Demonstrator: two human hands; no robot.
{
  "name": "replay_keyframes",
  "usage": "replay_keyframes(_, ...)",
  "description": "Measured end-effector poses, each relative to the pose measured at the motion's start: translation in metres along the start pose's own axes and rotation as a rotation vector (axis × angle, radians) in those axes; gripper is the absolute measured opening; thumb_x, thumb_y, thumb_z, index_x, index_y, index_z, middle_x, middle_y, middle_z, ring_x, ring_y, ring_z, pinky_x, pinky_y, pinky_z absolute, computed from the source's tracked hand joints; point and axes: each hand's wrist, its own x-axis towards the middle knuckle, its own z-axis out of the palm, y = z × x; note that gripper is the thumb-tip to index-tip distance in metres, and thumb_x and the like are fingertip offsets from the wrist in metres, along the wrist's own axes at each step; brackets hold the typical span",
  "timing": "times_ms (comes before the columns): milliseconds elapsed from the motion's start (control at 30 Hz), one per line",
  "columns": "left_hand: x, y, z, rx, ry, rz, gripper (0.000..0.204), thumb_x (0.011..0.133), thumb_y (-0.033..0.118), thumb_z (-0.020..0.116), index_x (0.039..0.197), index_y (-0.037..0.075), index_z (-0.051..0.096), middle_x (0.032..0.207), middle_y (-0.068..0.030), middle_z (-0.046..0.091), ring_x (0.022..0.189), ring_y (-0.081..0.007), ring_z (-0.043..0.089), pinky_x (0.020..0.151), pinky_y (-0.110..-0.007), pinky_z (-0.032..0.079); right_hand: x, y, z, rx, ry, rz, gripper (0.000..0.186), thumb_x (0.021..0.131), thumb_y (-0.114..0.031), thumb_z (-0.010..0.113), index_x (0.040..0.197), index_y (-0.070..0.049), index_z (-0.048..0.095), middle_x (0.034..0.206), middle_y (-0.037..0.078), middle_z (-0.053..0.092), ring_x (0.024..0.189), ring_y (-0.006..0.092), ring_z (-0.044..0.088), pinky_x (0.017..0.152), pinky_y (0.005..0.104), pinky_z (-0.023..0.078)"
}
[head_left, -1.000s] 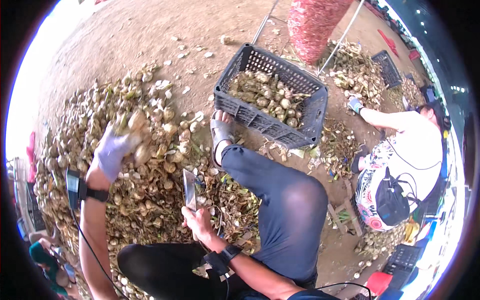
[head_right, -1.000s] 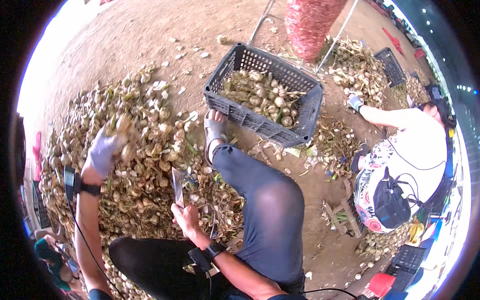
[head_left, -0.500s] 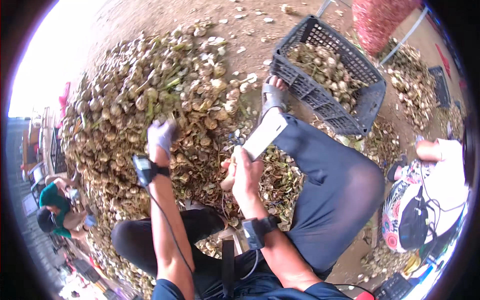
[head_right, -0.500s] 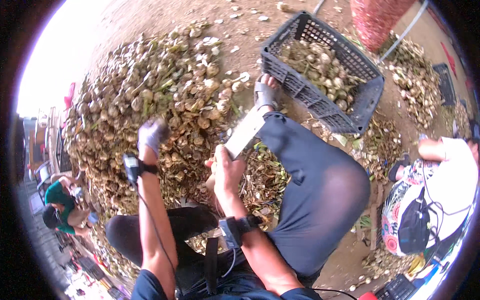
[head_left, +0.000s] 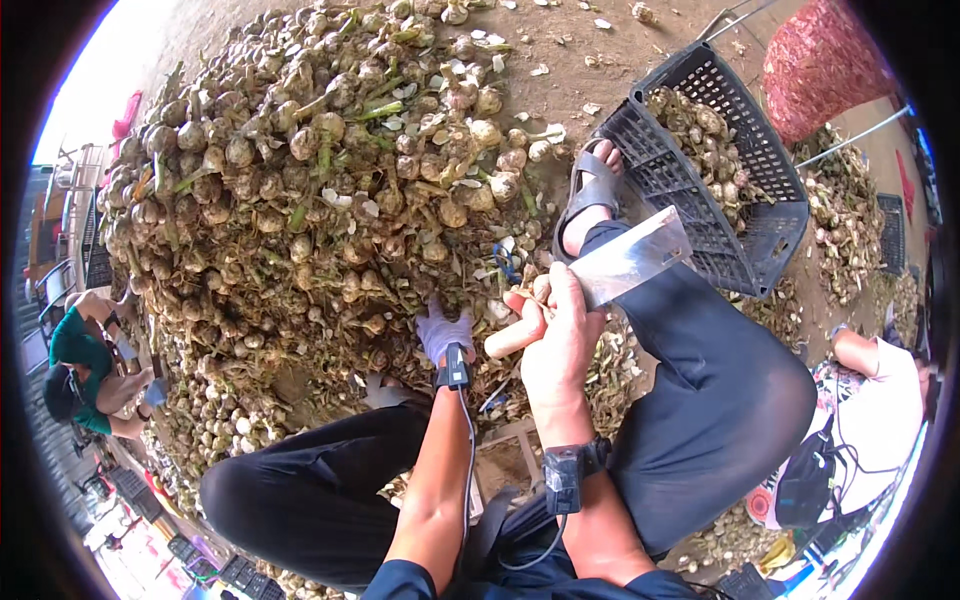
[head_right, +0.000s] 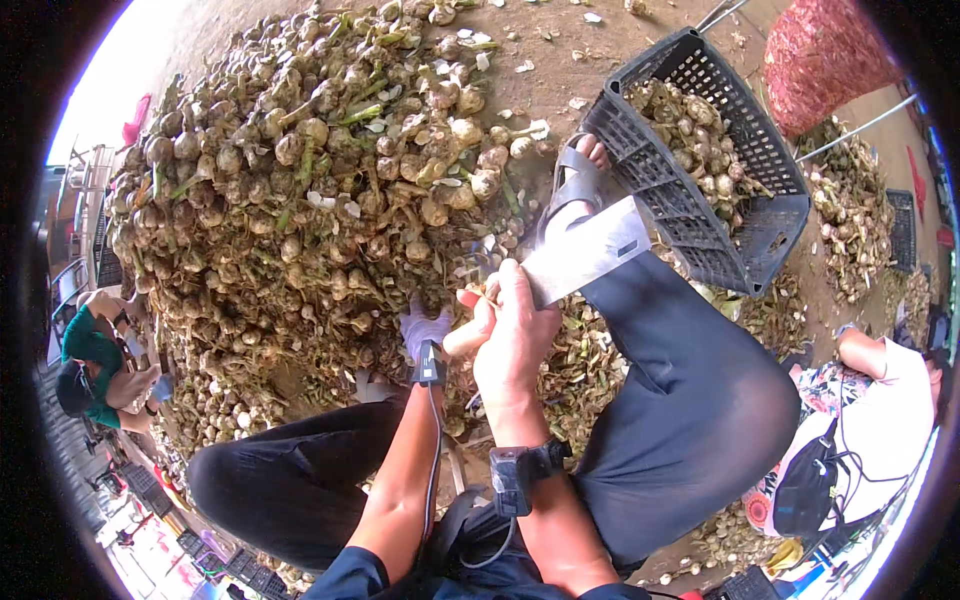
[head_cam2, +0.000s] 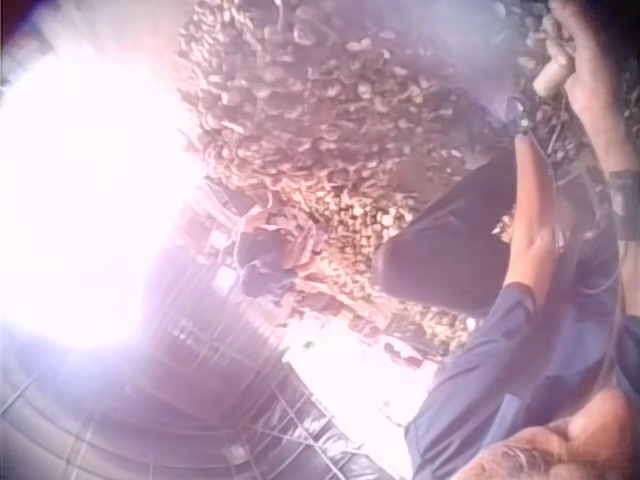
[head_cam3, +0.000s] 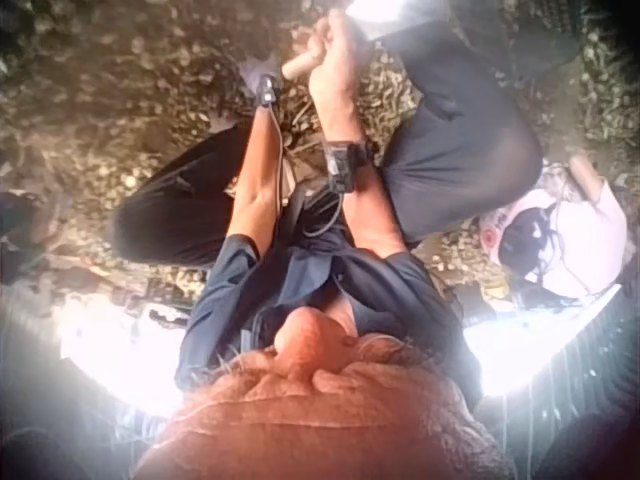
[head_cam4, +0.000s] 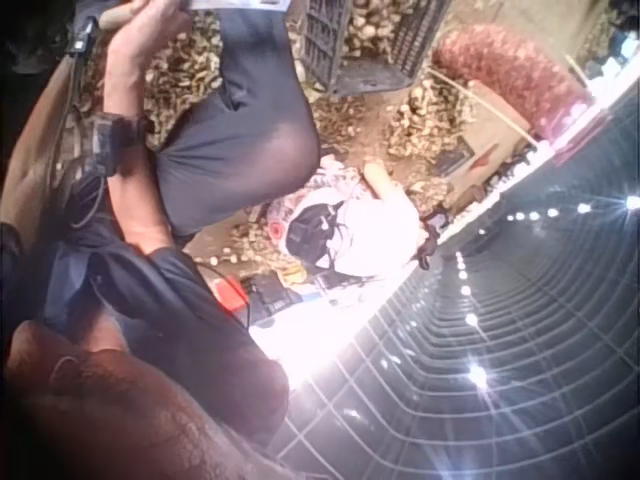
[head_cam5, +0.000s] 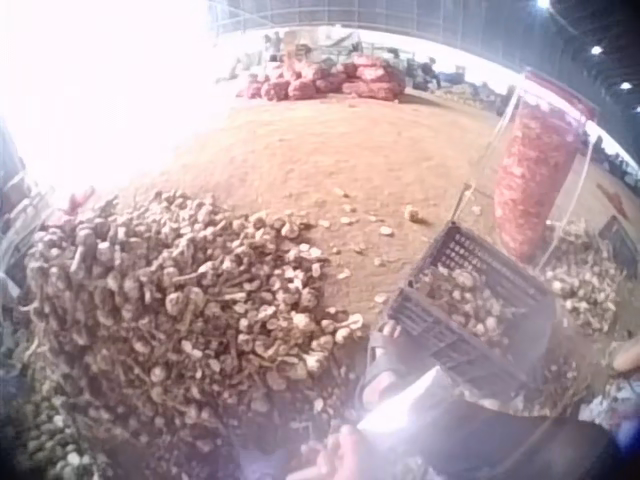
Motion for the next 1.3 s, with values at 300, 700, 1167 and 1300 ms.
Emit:
replay_keyframes(300,0.009,-0.044,0.025,-0.536,-0.224,0.148,0.074,0.076,0.025,0.078,0.142,0.009,0.048,0.134,-0.0233,0.051,0.12,-0.0346,0.052,0.103,-0.038,0.043,-0.016,0.008,0.016,-0.02,-0.057,0.066,0.02,0.096,-0.02,0.06,0.083,-0.006,0.058,0.075,0.001,0.055,0.063,0.0149,0.06,0.063,0.0323,0.058)
replay_keyframes(700,-0.016,-0.026,-0.006,-1.426,-0.781,-0.003,0.043,0.087,0.005,0.07,0.128,0.008,0.057,0.11,-0.0049,0.065,0.094,-0.0168,0.064,0.082,-0.031,0.055,-0.031,0.0,0.029,0.076,-0.114,0.058,0.024,0.096,-0.02,0.061,0.076,-0.006,0.058,0.068,-0.001,0.054,0.054,0.0115,0.055,0.064,0.0325,0.059)
replay_keyframes(1167,0.114,-0.059,-0.024,-0.066,-0.08,0.369,0.067,0.08,0.03,0.077,0.137,0.003,0.053,0.123,-0.0201,0.067,0.113,-0.0361,0.063,0.095,-0.039,0.05,-0.014,0.007,0.017,0.074,-0.068,0.088,0.02,0.096,-0.019,0.062,0.082,-0.005,0.06,0.073,0.002,0.056,0.06,0.0143,0.059,0.062,0.0317,0.058)
replay_keyframes(1300,0.088,-0.026,-0.016,0.158,0.052,0.26,0.069,0.079,0.036,0.075,0.138,0.005,0.054,0.118,-0.0229,0.068,0.115,-0.0349,0.062,0.1,-0.041,0.049,-0.008,0.004,0.008,0.021,-0.039,0.079,0.019,0.095,-0.018,0.062,0.083,-0.004,0.06,0.073,0.002,0.055,0.06,0.0136,0.058,0.062,0.0329,0.059)
